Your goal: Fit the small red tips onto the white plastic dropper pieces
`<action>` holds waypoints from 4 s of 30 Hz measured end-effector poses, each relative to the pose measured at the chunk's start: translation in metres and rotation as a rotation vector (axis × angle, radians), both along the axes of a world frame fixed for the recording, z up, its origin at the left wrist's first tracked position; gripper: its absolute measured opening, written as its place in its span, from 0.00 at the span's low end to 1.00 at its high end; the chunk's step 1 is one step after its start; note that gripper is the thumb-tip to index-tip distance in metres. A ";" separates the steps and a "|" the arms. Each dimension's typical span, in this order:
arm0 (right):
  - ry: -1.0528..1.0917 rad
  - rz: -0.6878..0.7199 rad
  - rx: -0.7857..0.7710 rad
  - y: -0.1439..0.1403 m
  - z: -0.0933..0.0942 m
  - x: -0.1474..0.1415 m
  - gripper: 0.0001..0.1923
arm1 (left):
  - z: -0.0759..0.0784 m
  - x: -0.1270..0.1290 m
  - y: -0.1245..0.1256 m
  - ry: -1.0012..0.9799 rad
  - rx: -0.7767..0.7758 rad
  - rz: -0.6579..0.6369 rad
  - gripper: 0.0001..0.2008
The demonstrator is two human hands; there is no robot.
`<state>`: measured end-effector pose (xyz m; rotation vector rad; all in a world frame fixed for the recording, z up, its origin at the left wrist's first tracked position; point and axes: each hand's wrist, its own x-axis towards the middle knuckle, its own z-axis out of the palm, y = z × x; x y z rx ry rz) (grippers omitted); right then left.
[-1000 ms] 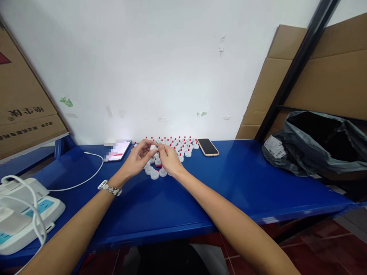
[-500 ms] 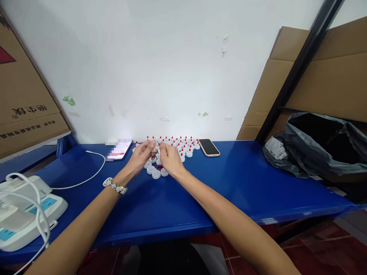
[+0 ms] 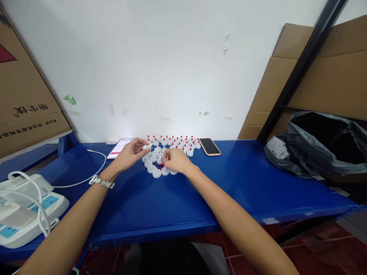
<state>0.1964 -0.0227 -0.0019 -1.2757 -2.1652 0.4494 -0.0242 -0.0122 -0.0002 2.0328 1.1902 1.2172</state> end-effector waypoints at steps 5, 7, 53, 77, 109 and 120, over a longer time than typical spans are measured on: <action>0.070 -0.051 0.036 -0.002 -0.001 -0.007 0.06 | 0.001 -0.001 0.000 0.092 0.036 0.028 0.18; 0.107 -0.039 0.039 -0.003 -0.003 -0.010 0.07 | 0.001 -0.001 0.001 0.103 0.031 0.030 0.18; -0.407 -0.158 0.124 0.115 0.014 -0.116 0.16 | -0.020 -0.036 0.017 0.351 0.089 0.399 0.18; 0.732 0.011 -0.100 0.001 -0.004 -0.026 0.26 | -0.001 0.042 -0.020 -0.014 0.213 -0.122 0.14; -0.074 -0.048 0.105 0.001 -0.006 -0.002 0.06 | -0.004 0.004 -0.003 0.144 0.077 -0.022 0.10; 0.100 -0.038 0.060 0.000 -0.005 -0.008 0.07 | -0.001 -0.002 0.005 0.017 0.174 0.180 0.17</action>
